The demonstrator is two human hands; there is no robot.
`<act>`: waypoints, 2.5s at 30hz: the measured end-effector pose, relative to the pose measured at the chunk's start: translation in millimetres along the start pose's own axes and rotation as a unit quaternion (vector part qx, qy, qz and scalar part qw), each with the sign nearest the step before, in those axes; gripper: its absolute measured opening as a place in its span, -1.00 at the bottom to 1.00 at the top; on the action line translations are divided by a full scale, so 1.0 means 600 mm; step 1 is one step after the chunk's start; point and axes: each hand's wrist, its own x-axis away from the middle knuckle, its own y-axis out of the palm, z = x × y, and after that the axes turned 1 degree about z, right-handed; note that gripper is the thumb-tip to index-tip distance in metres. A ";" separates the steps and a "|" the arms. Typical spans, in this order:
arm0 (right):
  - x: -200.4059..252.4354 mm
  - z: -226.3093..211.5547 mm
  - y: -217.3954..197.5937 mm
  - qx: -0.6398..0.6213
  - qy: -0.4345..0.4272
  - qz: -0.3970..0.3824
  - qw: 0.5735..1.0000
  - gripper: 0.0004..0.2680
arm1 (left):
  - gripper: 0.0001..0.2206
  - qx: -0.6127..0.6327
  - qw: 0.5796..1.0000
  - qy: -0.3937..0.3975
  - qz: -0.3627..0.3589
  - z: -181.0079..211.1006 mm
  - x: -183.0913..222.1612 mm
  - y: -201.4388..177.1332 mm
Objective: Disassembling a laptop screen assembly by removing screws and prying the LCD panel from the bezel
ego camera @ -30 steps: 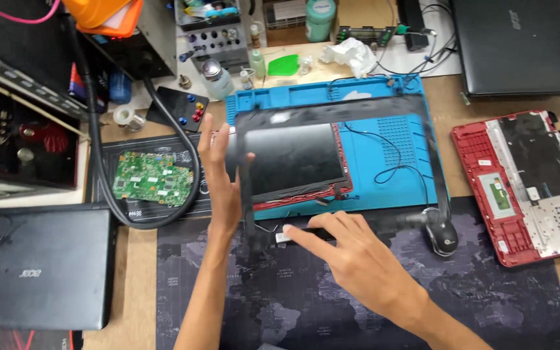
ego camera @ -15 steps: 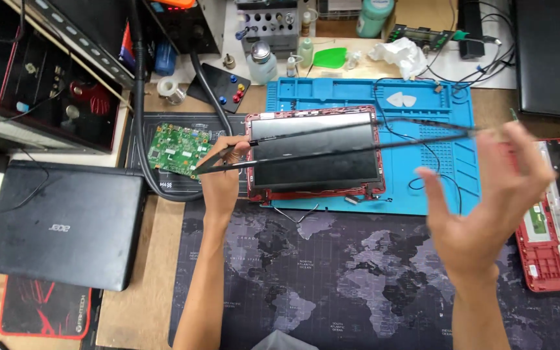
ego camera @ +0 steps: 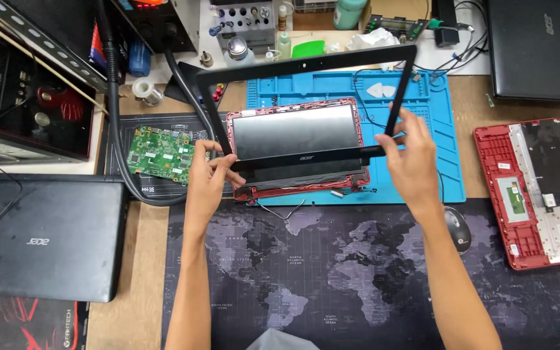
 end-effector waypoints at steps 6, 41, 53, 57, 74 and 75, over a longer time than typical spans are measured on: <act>0.003 0.041 0.021 0.026 0.095 -0.099 0.990 -0.51 | -0.81 -0.093 0.994 -0.050 -0.018 -0.079 -0.002 -0.009; -0.022 0.062 0.037 0.098 0.172 -0.258 0.946 -0.51 | -0.81 -0.277 0.953 -0.118 -0.015 -0.084 0.011 0.000; -0.017 0.050 0.027 0.067 0.195 -0.244 0.948 -0.49 | -0.68 -0.512 0.857 0.051 0.001 -0.065 0.054 0.014; -0.016 0.046 0.025 0.058 0.205 -0.237 0.948 -0.50 | -0.57 -0.577 0.808 0.112 0.040 -0.073 0.080 0.018; -0.010 0.061 0.032 0.084 0.183 -0.253 0.946 -0.52 | -0.84 -0.478 0.824 0.303 0.016 -0.132 0.109 0.038; -0.010 0.064 0.032 0.088 0.185 -0.254 0.945 -0.53 | -0.83 -0.472 0.826 0.307 0.015 -0.132 0.107 0.038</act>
